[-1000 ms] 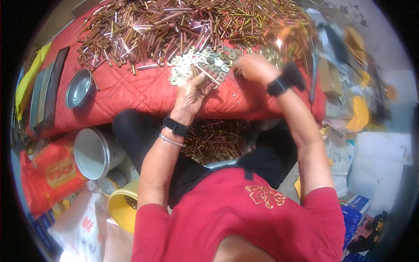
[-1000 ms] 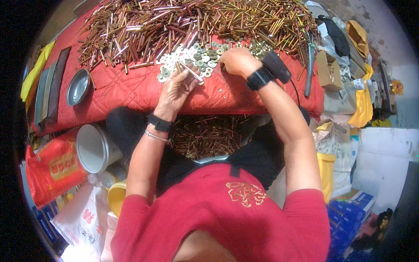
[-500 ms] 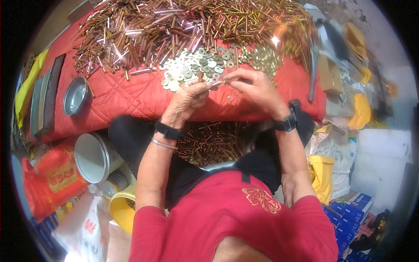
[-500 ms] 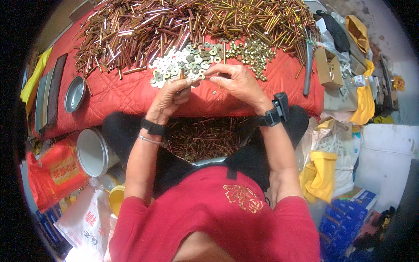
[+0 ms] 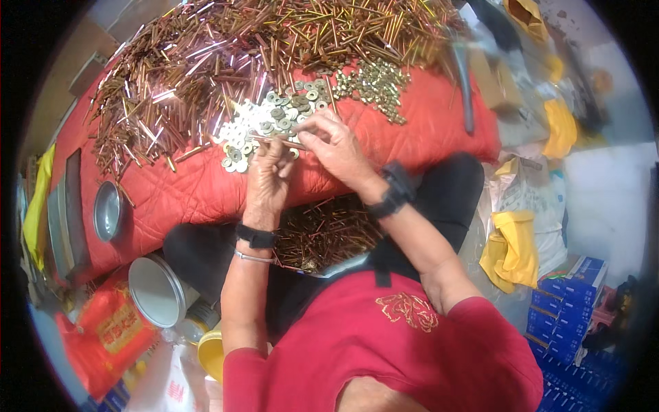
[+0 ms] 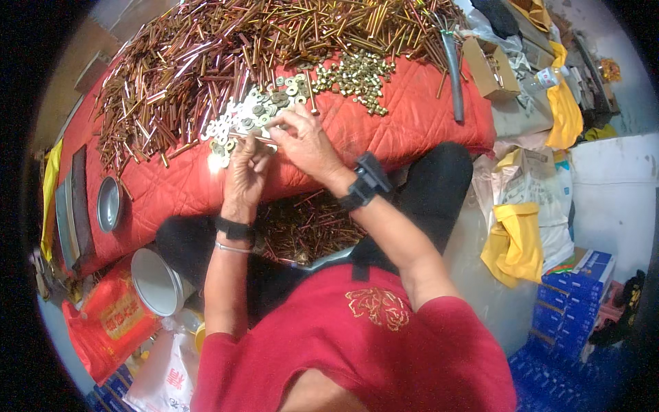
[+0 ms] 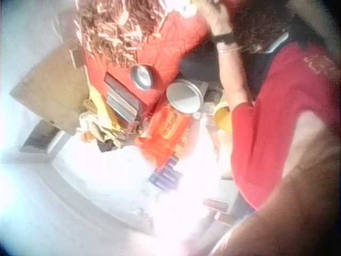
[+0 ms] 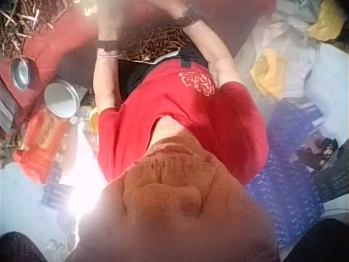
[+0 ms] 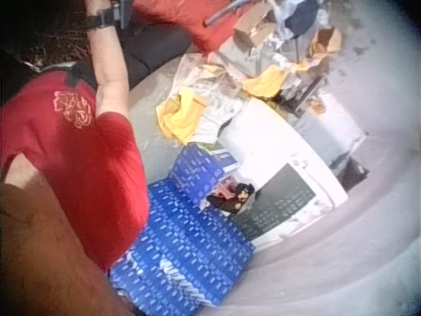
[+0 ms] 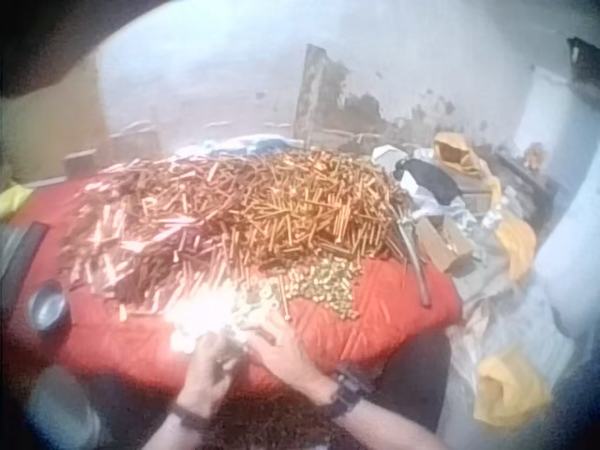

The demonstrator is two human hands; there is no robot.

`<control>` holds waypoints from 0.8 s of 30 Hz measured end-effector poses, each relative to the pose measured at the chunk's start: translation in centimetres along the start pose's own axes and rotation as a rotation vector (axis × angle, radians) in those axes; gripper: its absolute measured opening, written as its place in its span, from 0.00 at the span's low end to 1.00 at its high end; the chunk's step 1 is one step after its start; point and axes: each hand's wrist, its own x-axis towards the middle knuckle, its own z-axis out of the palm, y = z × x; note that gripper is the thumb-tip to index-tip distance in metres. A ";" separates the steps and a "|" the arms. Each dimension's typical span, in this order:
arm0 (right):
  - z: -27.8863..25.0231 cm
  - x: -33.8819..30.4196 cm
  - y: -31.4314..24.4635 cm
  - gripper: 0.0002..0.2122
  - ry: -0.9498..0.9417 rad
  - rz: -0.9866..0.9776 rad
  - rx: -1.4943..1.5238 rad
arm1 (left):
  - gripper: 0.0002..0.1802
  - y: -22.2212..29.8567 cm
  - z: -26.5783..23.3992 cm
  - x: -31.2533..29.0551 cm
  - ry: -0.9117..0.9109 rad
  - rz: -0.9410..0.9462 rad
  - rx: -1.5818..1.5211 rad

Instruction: Assembling metal washers onto long copper-colored pins or bolts.

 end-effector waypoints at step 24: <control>-8.9 4.7 4.9 0.05 -0.092 -0.218 -1.290 | 0.11 1.1 1.3 -1.7 0.127 -0.075 0.170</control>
